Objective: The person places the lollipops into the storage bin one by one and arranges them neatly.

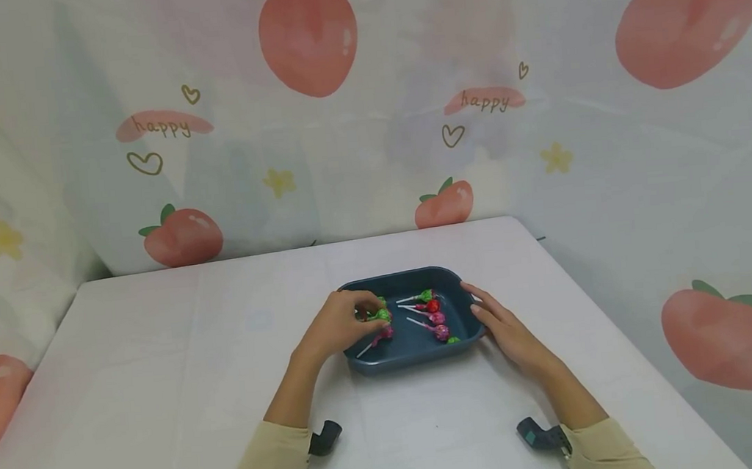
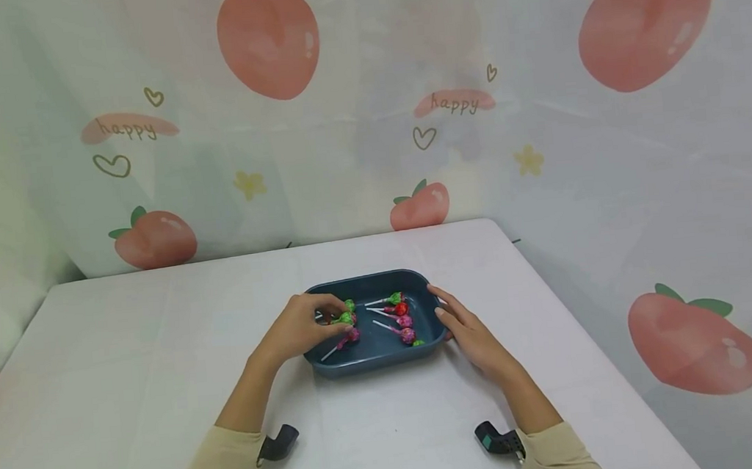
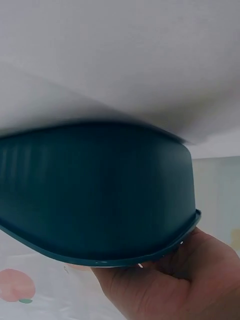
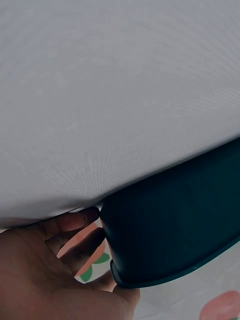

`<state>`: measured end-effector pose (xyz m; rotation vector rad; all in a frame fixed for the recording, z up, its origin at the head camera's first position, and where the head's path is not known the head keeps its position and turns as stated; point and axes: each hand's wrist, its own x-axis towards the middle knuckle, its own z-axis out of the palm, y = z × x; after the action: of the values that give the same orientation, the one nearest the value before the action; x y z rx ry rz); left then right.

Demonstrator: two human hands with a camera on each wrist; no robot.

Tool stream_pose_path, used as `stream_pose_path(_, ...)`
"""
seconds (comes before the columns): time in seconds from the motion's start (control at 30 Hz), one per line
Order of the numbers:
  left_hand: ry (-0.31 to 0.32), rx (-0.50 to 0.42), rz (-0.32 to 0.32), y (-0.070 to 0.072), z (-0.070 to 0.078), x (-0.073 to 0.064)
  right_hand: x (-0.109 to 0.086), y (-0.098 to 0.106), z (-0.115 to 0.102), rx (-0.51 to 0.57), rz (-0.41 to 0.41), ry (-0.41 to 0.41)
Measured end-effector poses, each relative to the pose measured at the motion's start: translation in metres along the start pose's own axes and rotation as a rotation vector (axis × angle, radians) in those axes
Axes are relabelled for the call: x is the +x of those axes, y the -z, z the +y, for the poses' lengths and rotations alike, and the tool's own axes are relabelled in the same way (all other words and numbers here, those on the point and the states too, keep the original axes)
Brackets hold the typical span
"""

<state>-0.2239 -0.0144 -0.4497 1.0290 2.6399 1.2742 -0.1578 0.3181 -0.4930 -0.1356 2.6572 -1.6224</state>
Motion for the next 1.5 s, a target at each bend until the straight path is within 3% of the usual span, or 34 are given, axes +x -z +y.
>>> stream_pose_path(0.3,-0.003,0.049,-0.077,-0.01,0.005,0.001,0.0,0.0,-0.004,0.016,-0.007,-0.01)
stream_pose_path(0.47,0.014,0.117,-0.087,-0.014,0.008,0.001,-0.003,0.0,-0.007,0.024,-0.009,-0.005)
stream_pose_path(0.8,-0.001,0.141,-0.101,-0.016,0.012,-0.002,-0.002,0.0,-0.005,-0.005,0.001,0.002)
stream_pose_path(0.97,0.024,0.207,-0.124,-0.02,0.013,-0.003,-0.002,0.0,-0.004,-0.01,0.005,0.003)
stream_pose_path(1.27,0.067,0.27,-0.106,-0.022,0.015,-0.003,-0.004,-0.001,-0.005,0.014,0.0,0.011)
stream_pose_path(1.5,0.052,0.274,-0.033,-0.023,0.014,-0.003,-0.002,-0.001,-0.002,-0.011,0.004,0.006)
